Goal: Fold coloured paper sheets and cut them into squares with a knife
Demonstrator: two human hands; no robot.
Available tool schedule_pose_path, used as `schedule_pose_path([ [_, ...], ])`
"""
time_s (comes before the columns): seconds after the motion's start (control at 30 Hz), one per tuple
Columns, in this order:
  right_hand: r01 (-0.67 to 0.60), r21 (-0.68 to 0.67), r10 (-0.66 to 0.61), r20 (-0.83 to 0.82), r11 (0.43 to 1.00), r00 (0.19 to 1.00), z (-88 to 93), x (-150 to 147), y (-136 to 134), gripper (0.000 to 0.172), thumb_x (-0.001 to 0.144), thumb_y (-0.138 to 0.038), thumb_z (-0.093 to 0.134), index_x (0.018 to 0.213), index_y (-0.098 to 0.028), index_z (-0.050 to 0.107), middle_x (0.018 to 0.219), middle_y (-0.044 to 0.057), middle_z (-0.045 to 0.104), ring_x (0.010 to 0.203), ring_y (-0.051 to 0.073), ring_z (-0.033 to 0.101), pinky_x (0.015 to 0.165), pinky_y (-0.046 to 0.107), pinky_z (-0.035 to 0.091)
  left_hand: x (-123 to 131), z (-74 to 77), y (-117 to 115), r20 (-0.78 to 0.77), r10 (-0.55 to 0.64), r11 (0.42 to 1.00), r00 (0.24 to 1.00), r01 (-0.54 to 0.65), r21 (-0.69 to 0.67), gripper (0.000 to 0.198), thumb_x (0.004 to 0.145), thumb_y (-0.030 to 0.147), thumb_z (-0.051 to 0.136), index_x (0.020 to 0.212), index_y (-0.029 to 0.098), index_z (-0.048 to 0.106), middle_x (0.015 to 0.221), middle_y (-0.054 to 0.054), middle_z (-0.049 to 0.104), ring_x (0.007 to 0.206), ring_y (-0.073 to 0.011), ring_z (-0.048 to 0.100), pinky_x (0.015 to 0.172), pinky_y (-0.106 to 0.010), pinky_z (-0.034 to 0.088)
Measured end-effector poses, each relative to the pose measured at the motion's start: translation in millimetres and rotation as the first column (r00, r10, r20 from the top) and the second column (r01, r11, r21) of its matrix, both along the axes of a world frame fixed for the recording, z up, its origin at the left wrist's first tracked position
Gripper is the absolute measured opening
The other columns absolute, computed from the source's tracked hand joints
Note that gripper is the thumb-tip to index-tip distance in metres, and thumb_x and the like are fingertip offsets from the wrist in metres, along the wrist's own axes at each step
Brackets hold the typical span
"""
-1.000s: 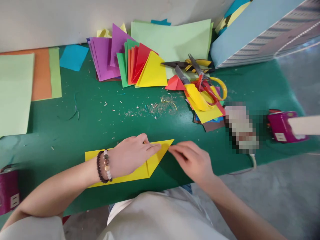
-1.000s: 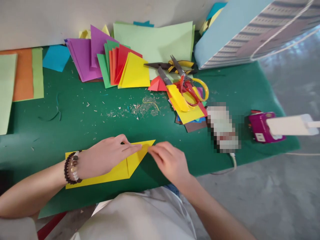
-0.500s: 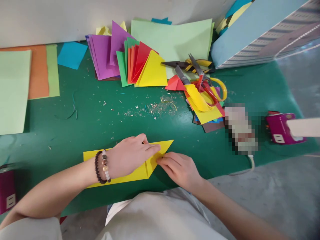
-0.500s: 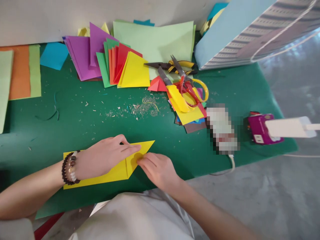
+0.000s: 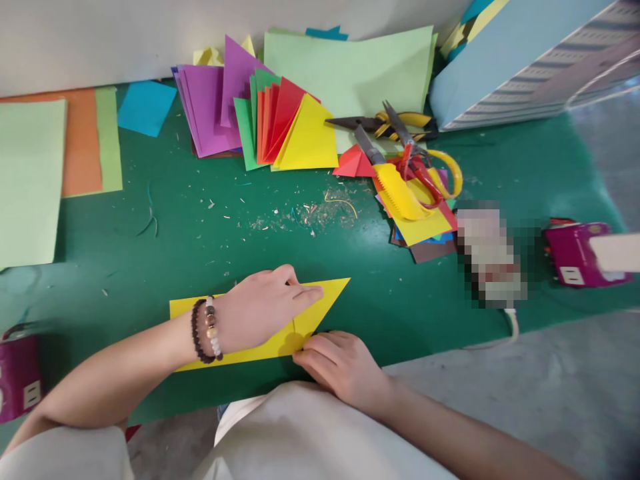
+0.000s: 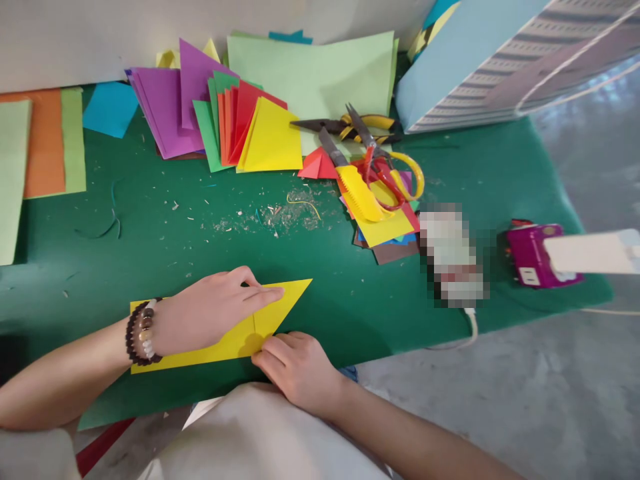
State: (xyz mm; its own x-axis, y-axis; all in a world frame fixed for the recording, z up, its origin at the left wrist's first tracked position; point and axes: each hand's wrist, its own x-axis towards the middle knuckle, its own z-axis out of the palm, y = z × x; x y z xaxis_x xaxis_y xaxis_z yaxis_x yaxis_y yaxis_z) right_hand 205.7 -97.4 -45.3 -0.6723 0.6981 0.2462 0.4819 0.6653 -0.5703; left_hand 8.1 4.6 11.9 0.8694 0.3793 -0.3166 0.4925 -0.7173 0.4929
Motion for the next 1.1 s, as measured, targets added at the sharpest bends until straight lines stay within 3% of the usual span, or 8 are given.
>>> schedule_pose_path([
  [0.13, 0.141, 0.007, -0.141, -0.003, 0.990, 0.990, 6.6, 17.3, 20.7, 0.020, 0.098, -0.023, 0.049, 0.085, -0.022, 0.065, 0.073, -0.001, 0.068, 0.064, 0.011, 0.063, 0.059, 0.024, 0.048, -1.8, -0.5, 0.7, 0.000, -0.008, 1.000, 1.000, 0.008, -0.002, 0.070, 0.074, -0.010, 0.044, 0.141, 0.012, 0.037, 0.119, -0.009, 0.064, 0.111, -0.0260, 0.050, 0.078, -0.034, 0.050],
  [0.23, 0.382, 0.069, -0.385, 0.043, 0.922, 0.922, 7.1, 43.9, 50.6, 0.011, 0.095, -0.021, 0.053, 0.100, -0.021, 0.064, 0.082, 0.004, 0.069, 0.071, 0.015, 0.065, 0.062, 0.028, 0.050, -3.6, -1.9, 0.6, 0.008, -0.009, 1.000, 1.000, 0.009, 0.010, 0.075, 0.071, -0.011, 0.044, 0.142, 0.012, 0.035, 0.116, -0.009, 0.064, 0.110, -0.0262, 0.050, 0.076, -0.033, 0.050],
  [0.3, 0.434, 0.106, -0.443, 0.086, 0.895, 0.893, 4.4, 57.8, 67.3, 0.013, 0.095, -0.024, 0.055, 0.105, -0.021, 0.063, 0.082, 0.004, 0.067, 0.066, 0.015, 0.064, 0.057, 0.027, 0.049, -4.1, -3.0, 0.3, 0.011, -0.010, 1.000, 1.000, 0.010, 0.018, 0.078, 0.069, -0.011, 0.045, 0.143, 0.012, 0.034, 0.117, -0.009, 0.064, 0.110, -0.0259, 0.050, 0.076, -0.033, 0.050],
  [0.43, 0.386, 0.153, -0.407, 0.151, 0.910, 0.901, -4.0, 65.0, 80.4, 0.012, 0.095, -0.027, 0.056, 0.091, -0.023, 0.066, 0.080, 0.002, 0.068, 0.069, 0.014, 0.065, 0.060, 0.025, 0.049, -3.4, -4.9, -0.6, 0.018, 0.008, 0.999, 1.000, -0.009, 0.035, 0.078, 0.068, -0.011, 0.046, 0.141, 0.015, 0.036, 0.116, -0.009, 0.063, 0.110, -0.0249, 0.052, 0.076, -0.032, 0.049],
  [0.6, 0.335, 0.181, -0.362, 0.142, 0.925, 0.921, -8.7, 59.0, 74.5, 0.014, 0.095, -0.024, 0.055, 0.087, -0.021, 0.066, 0.078, 0.002, 0.069, 0.069, 0.013, 0.065, 0.060, 0.025, 0.049, -3.7, -5.3, -0.8, 0.024, 0.003, 1.000, 1.000, -0.003, 0.027, 0.080, 0.067, -0.012, 0.046, 0.142, 0.016, 0.036, 0.118, -0.008, 0.063, 0.110, -0.0250, 0.052, 0.077, -0.032, 0.049],
  [0.8, 0.205, 0.160, -0.221, 0.090, 0.966, 0.971, -8.0, 43.5, 53.1, 0.017, 0.094, -0.017, 0.054, 0.081, -0.019, 0.065, 0.075, 0.002, 0.069, 0.067, 0.012, 0.064, 0.063, 0.025, 0.050, -3.0, -3.6, 0.7, 0.020, 0.005, 0.999, 1.000, -0.006, 0.031, 0.076, 0.073, -0.009, 0.046, 0.144, 0.014, 0.032, 0.121, -0.010, 0.061, 0.112, -0.0248, 0.053, 0.079, -0.033, 0.050],
  [1.1, 0.009, 0.052, -0.013, 0.079, 0.999, 0.997, -5.3, 15.8, 13.3, 0.020, 0.095, -0.014, 0.049, 0.082, -0.019, 0.064, 0.069, 0.000, 0.062, 0.062, 0.012, 0.056, 0.056, 0.028, 0.040, -1.4, 0.5, 0.5, 0.014, 0.027, 1.000, 1.000, -0.027, 0.004, 0.065, 0.075, -0.010, 0.045, 0.135, 0.016, 0.043, 0.111, -0.008, 0.065, 0.109, -0.0244, 0.053, 0.076, -0.030, 0.050],
])
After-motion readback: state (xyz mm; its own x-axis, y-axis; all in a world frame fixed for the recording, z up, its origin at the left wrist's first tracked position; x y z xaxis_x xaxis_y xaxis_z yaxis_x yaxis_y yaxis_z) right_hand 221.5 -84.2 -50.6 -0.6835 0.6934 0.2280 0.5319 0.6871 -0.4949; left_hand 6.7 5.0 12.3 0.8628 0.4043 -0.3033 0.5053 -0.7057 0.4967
